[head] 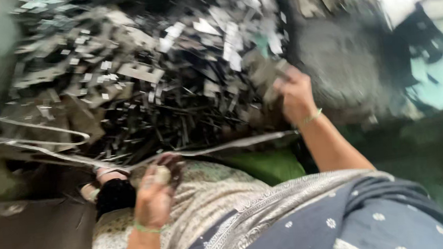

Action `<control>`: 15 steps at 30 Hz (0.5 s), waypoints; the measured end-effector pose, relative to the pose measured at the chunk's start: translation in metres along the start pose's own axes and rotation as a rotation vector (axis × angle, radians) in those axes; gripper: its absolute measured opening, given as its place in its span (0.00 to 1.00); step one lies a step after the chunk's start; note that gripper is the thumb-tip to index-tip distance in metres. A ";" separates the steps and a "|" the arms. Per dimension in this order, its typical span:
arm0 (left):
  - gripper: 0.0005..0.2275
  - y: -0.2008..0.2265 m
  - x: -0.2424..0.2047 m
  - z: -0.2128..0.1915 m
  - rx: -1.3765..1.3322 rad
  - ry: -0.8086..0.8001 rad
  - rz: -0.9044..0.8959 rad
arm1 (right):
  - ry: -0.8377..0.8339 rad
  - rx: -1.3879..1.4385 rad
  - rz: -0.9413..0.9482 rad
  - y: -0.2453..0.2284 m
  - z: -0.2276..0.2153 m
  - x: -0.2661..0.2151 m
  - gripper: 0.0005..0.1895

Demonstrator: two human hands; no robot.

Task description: The person sits on the floor and sorts small metal brackets and pins from a large pile, picking them up by hand and placing them into a nearby container.

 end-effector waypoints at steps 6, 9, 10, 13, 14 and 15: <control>0.16 -0.005 -0.047 -0.062 -0.326 0.217 0.203 | 0.432 -1.606 -0.469 -0.027 -0.183 0.010 0.28; 0.18 -0.021 -0.055 -0.091 -0.486 0.250 0.269 | 0.390 -1.609 -0.201 -0.013 -0.218 -0.006 0.37; 0.19 -0.028 -0.056 -0.100 -0.527 0.246 0.288 | 0.342 -1.689 -0.164 -0.009 -0.216 -0.008 0.35; 0.17 -0.049 -0.060 -0.121 -0.574 0.251 0.345 | 0.252 -1.851 -0.007 -0.008 -0.190 0.000 0.27; 0.17 -0.053 -0.062 -0.127 -0.605 0.254 0.358 | 0.257 -1.855 0.085 -0.012 -0.178 0.003 0.21; 0.17 -0.058 -0.064 -0.134 -0.636 0.258 0.371 | 0.262 -1.857 0.177 -0.015 -0.162 0.007 0.16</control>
Point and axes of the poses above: each hand's wrist, its own x-axis towards the middle knuckle, its own z-axis out of the palm, y = z × x, the point moved 3 cm from there along x, towards the middle knuckle, and after that the axes turned 9 degrees about -y, right-handed, at the moved point
